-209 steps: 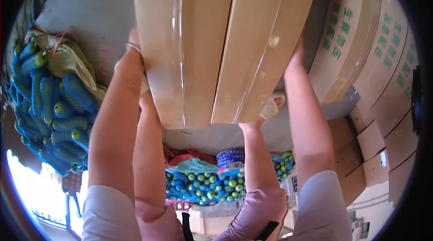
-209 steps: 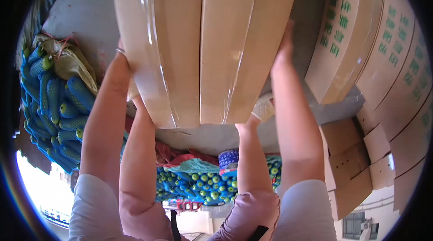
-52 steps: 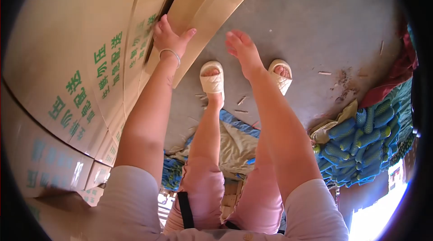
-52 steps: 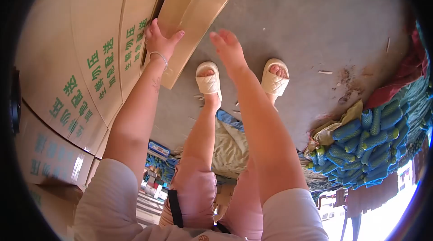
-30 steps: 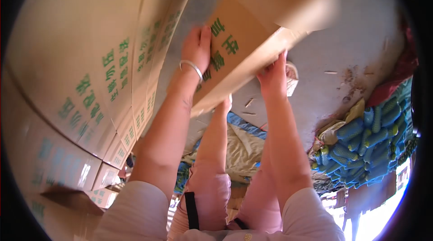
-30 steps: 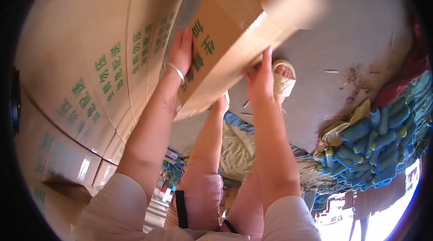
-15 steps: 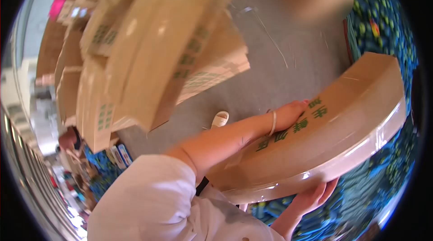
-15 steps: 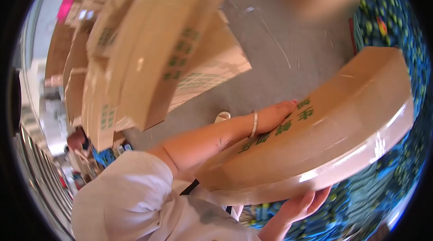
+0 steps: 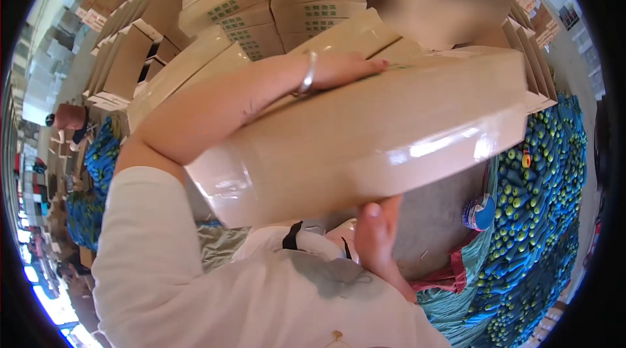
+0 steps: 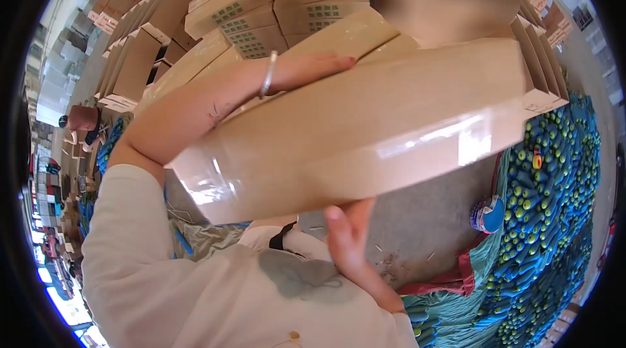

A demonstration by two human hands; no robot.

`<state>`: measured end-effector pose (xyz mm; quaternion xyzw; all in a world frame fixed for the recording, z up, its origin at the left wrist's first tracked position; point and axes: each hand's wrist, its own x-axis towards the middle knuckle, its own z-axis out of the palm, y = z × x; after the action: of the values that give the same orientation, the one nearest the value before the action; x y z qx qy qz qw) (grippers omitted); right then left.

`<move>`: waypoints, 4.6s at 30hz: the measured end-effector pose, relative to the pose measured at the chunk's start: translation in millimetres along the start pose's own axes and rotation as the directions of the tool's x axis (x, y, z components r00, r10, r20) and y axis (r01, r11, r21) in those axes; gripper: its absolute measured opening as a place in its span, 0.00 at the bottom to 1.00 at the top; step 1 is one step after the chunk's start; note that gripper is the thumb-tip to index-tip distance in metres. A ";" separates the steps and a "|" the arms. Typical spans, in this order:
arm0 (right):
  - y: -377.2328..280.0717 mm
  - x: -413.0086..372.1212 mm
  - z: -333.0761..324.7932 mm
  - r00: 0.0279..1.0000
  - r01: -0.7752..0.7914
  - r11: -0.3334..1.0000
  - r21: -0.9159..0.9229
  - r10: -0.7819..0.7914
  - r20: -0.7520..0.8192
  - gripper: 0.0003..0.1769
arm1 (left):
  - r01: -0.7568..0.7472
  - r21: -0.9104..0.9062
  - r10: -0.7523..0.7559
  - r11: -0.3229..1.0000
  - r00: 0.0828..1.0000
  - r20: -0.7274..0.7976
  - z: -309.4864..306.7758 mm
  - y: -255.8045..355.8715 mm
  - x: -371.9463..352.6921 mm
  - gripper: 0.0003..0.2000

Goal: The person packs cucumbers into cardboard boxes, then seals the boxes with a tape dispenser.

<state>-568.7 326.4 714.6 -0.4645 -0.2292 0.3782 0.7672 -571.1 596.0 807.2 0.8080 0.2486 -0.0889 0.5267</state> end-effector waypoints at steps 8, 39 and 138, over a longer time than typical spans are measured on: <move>119.5 52.8 183.3 0.948 -0.211 0.964 -0.164 0.243 0.207 0.43 | 0.176 -0.321 -0.061 0.931 0.939 0.338 -170.6 -169.3 -33.2 0.33; 144.8 47.8 195.6 0.870 -0.492 0.865 -0.100 0.486 -0.080 0.37 | -0.130 0.693 0.428 0.709 0.861 -0.276 -192.6 -251.0 -92.0 0.13; -24.3 -73.3 -588.3 0.299 -0.951 0.245 -0.190 0.564 -0.770 0.17 | 0.164 0.324 -0.273 0.932 0.905 0.326 301.8 -46.7 521.1 0.17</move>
<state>-190.8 -56.0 463.5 -0.8246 0.1680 0.4623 0.2795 -110.1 501.4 428.5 0.8121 0.2202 -0.3321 0.4262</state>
